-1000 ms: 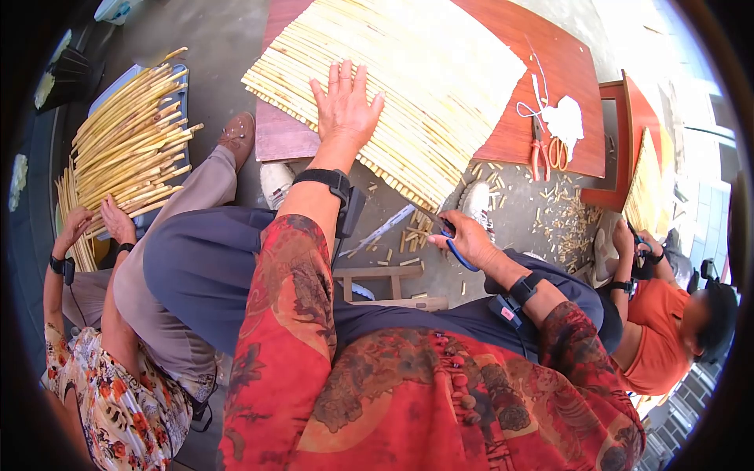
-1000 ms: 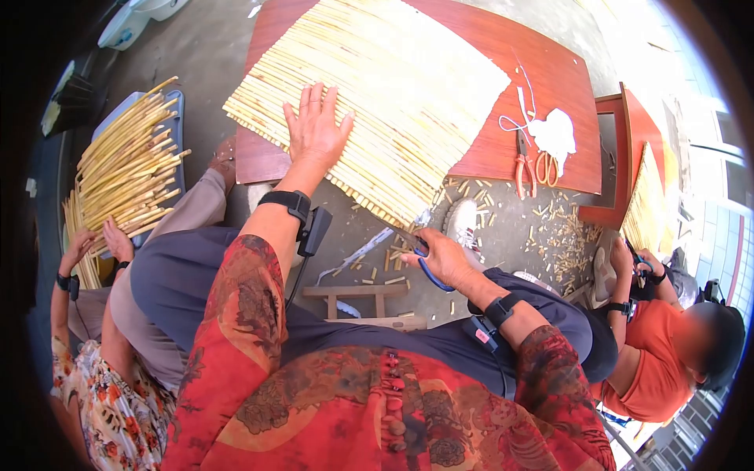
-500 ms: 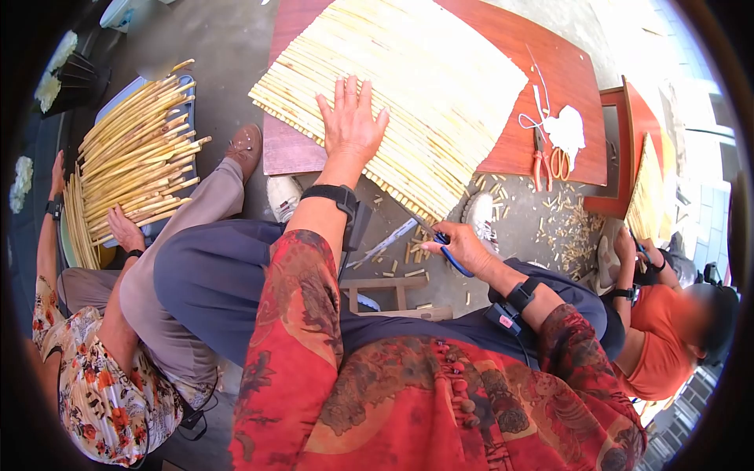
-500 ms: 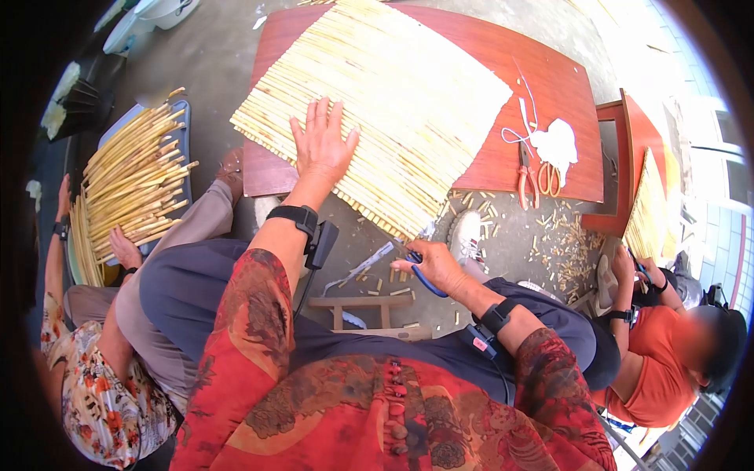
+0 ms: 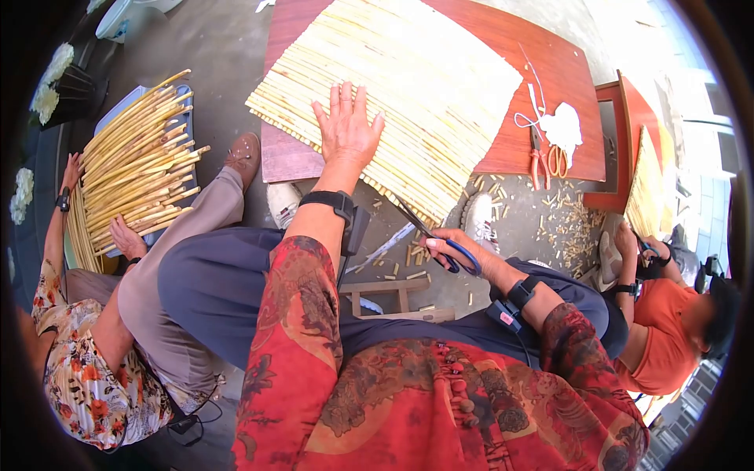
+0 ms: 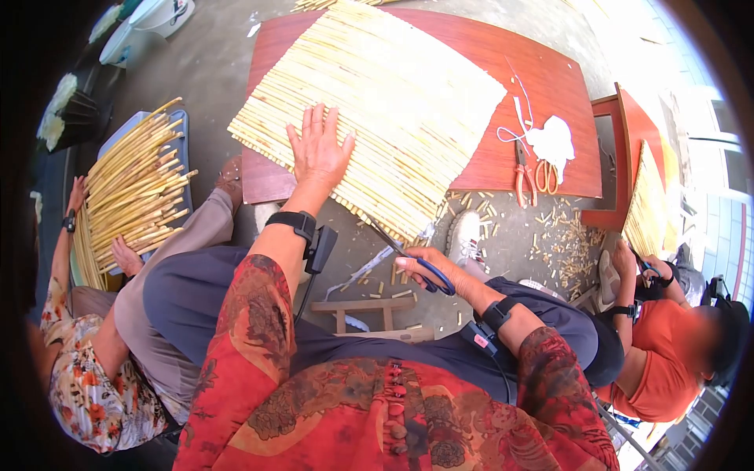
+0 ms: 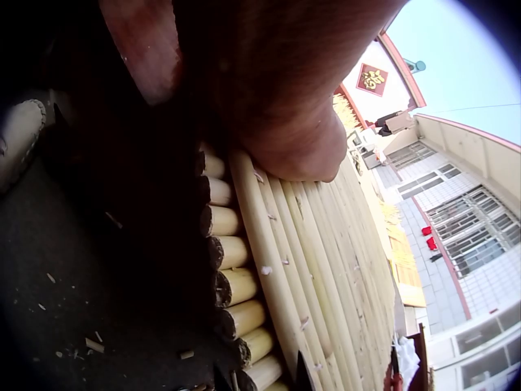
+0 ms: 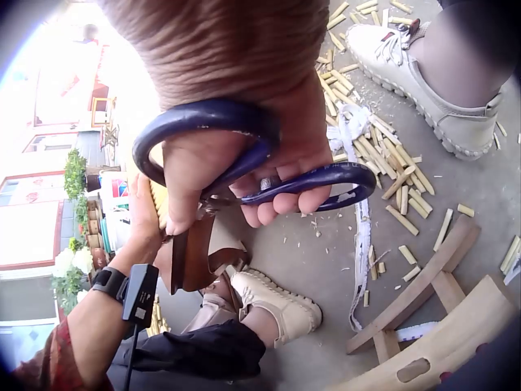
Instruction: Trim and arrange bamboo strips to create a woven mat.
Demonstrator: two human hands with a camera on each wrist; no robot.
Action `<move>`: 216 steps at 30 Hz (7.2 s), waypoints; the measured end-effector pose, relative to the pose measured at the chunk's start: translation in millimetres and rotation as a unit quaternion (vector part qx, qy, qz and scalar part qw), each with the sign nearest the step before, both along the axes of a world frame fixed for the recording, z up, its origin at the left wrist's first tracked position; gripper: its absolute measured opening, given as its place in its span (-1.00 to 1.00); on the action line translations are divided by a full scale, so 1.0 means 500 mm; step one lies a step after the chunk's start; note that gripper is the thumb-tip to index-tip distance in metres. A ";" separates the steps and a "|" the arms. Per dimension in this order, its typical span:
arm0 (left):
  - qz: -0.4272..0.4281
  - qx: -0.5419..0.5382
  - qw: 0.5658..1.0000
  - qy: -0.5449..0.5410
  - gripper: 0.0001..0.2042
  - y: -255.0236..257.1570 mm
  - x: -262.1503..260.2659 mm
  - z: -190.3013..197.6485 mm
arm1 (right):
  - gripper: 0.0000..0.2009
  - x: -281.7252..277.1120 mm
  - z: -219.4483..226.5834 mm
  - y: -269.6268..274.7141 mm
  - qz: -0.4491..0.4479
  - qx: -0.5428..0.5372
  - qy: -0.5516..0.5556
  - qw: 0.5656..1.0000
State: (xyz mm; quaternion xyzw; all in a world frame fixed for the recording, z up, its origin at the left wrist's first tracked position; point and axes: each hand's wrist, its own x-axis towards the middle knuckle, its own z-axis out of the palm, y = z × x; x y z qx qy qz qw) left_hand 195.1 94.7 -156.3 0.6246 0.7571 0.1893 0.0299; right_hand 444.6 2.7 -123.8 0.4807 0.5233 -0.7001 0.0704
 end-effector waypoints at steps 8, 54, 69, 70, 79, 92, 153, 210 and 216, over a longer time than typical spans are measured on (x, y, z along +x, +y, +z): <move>-0.001 -0.027 1.000 0.014 -0.45 0.000 0.001 0.003 | -0.56 -0.018 -0.012 0.022 0.013 0.009 0.028 0.999; 0.001 -0.004 1.000 0.011 -0.46 0.003 0.005 -0.002 | -0.62 -0.025 -0.028 0.046 -0.020 -0.033 0.028 0.999; -0.007 -0.028 0.999 0.029 -0.45 0.006 0.006 0.000 | -0.45 0.043 0.066 0.048 0.388 0.177 -0.176 0.887; -0.005 -0.040 0.999 0.034 -0.44 0.005 0.005 0.000 | -0.45 0.053 0.093 0.049 0.378 0.181 -0.185 0.889; -0.043 -0.143 0.989 0.006 -0.41 -0.029 -0.004 0.053 | -0.59 0.171 0.293 0.041 -0.045 0.216 -0.144 0.965; -0.235 -0.076 0.969 0.012 -0.44 -0.179 0.169 0.022 | -0.73 0.244 0.299 0.047 -0.271 0.220 0.033 0.937; 0.096 -0.373 0.549 -0.742 -0.29 -0.269 0.078 -0.008 | -0.73 0.070 0.193 -0.085 -0.359 0.030 0.083 0.929; -0.299 -0.192 0.928 0.116 -0.05 -0.130 0.124 0.079 | -0.76 0.033 0.114 -0.045 -0.514 0.045 0.142 0.845; -0.390 -0.202 0.885 0.152 -0.04 -0.151 0.099 0.094 | -0.65 0.037 0.103 -0.054 -0.478 0.081 0.113 0.867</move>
